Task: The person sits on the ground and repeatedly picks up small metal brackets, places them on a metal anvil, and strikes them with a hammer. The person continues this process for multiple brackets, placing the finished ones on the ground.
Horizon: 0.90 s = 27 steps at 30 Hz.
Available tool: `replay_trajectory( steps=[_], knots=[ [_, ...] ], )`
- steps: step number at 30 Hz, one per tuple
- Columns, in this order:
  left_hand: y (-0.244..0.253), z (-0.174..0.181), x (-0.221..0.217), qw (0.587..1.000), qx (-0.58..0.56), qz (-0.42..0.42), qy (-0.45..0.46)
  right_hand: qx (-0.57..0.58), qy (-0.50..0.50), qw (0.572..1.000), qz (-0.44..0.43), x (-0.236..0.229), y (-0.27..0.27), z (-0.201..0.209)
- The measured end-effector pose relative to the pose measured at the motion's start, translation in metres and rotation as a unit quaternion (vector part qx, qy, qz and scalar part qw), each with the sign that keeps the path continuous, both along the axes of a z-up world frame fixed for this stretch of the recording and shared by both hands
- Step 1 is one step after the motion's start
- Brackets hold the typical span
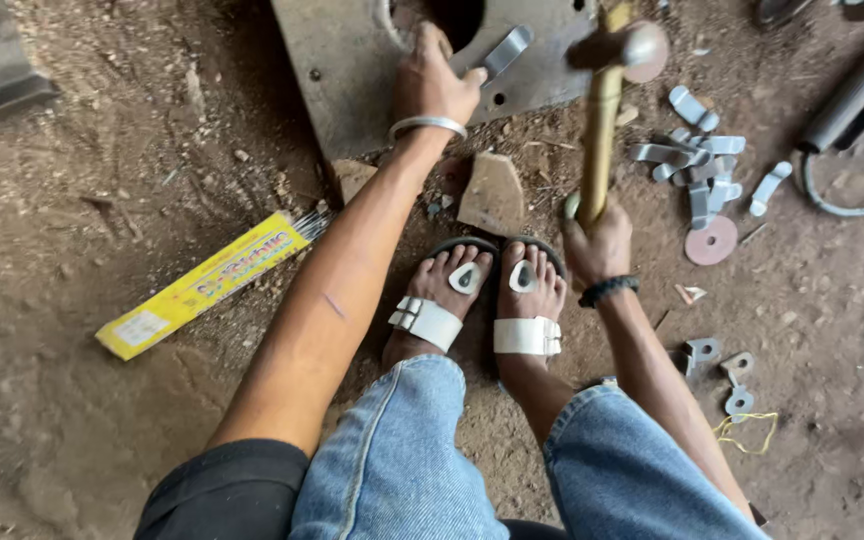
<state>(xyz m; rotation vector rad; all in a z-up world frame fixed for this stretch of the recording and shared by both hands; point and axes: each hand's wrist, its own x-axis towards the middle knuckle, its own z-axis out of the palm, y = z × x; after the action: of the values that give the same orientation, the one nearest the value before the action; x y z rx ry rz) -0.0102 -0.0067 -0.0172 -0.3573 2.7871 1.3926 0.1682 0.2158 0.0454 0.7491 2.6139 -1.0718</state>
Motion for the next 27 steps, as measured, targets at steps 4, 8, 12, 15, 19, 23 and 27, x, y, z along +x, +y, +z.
replay_trajectory(
  steps=[4,8,12,15,19,23,27],
  knots=[
    [-0.013,-0.007,0.007,0.999,-0.011,0.014,-0.042,0.092,0.109,0.985,0.097,0.01,0.006,0.016],
    [-0.01,-0.006,-0.004,0.999,-0.025,0.014,-0.022,0.089,0.257,0.956,0.113,-0.016,0.002,0.016],
    [-0.006,-0.004,0.001,0.998,-0.022,0.022,-0.061,0.071,0.133,0.985,0.087,-0.036,-0.008,-0.004],
    [-0.006,-0.001,-0.005,0.999,-0.015,0.033,-0.035,0.061,0.09,0.989,0.096,-0.034,-0.01,-0.021],
    [-0.004,-0.003,0.002,0.997,-0.003,0.009,0.076,-0.129,0.049,0.99,0.007,0.012,0.0,-0.039],
    [-0.001,0.014,0.021,0.992,0.02,-0.059,0.111,-0.334,0.011,0.941,-0.05,0.075,0.0,-0.049],
    [0.006,0.05,0.037,0.957,-0.101,-0.153,0.226,-0.391,-0.15,0.897,-0.144,0.09,0.007,-0.04]
  ],
)
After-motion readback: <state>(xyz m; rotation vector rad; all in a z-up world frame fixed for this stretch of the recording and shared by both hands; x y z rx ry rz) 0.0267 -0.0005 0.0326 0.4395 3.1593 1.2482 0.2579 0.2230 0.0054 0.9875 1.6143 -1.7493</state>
